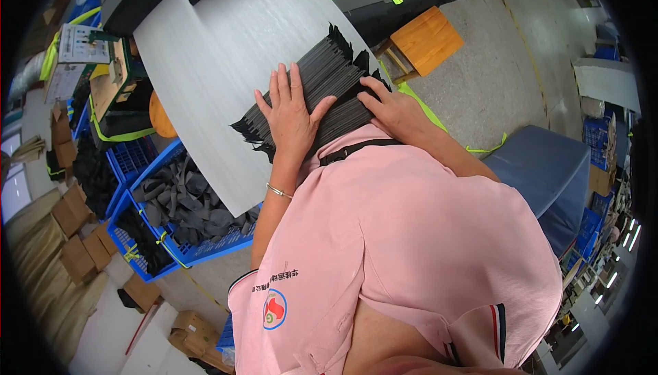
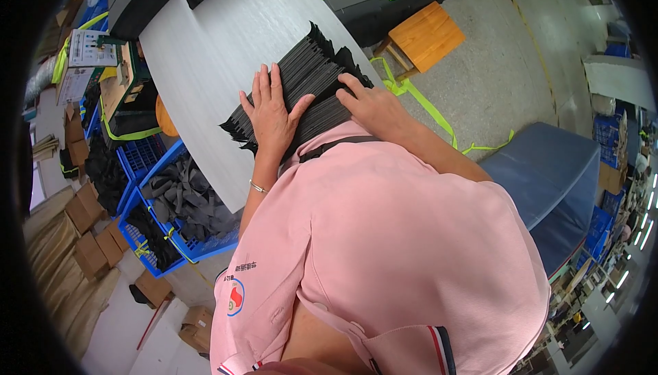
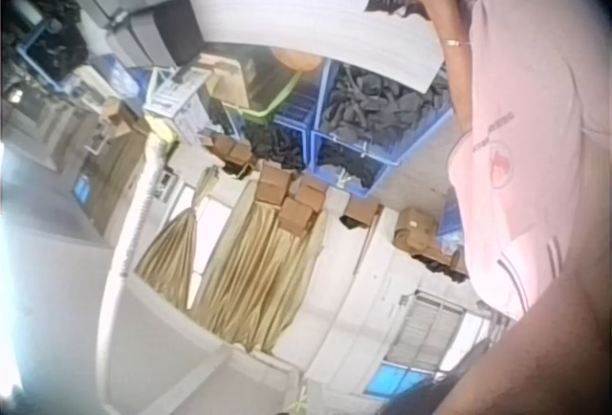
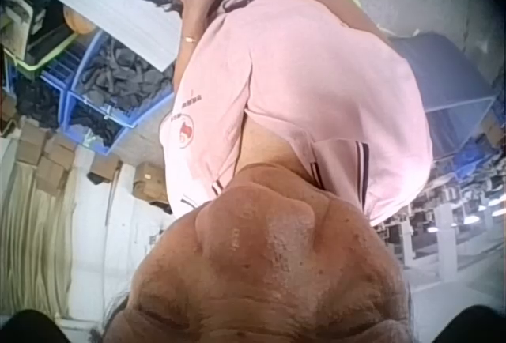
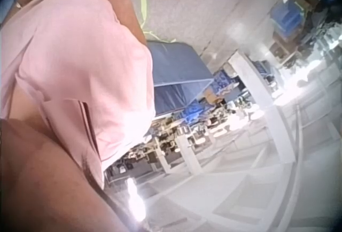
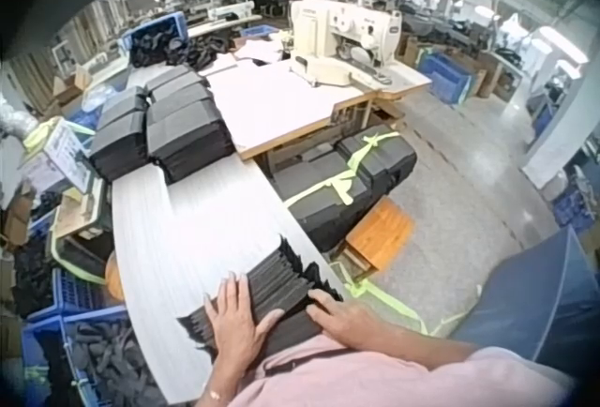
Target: The person is counting and stacking black accordion-like protective covers on a workbench.
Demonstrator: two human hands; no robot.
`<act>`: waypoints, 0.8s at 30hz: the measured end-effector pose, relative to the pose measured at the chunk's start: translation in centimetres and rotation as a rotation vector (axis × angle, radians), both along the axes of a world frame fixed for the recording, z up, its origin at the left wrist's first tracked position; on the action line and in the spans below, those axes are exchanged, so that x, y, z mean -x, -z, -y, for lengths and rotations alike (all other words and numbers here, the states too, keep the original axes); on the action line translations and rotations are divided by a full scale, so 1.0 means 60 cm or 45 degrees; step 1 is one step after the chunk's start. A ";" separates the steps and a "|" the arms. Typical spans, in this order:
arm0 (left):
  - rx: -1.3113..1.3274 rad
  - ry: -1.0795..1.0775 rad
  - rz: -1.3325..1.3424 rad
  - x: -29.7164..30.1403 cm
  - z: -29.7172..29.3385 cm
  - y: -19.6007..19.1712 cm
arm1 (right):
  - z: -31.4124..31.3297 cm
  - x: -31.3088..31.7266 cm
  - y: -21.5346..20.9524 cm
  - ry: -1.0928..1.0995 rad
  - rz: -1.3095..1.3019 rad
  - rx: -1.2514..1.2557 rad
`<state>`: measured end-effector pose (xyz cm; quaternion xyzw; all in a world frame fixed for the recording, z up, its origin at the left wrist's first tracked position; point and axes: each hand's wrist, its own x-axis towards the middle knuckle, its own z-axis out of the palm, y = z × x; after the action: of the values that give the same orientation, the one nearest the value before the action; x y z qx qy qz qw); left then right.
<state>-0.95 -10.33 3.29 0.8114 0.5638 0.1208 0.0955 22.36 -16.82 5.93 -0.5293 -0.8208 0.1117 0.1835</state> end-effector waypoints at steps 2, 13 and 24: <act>0.000 0.000 0.004 0.000 0.000 0.000 | 0.000 -0.001 0.001 0.009 0.003 0.015; -0.108 0.006 0.010 0.000 -0.003 0.008 | 0.002 -0.003 0.022 -0.015 0.087 -0.066; -0.037 -0.009 -0.012 -0.001 -0.003 0.006 | -0.012 0.009 0.015 0.040 0.143 0.044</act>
<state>-0.87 -10.18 2.93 0.8112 0.5655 0.1253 0.0806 21.82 -16.07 5.03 -0.5506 -0.8194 0.0931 0.1296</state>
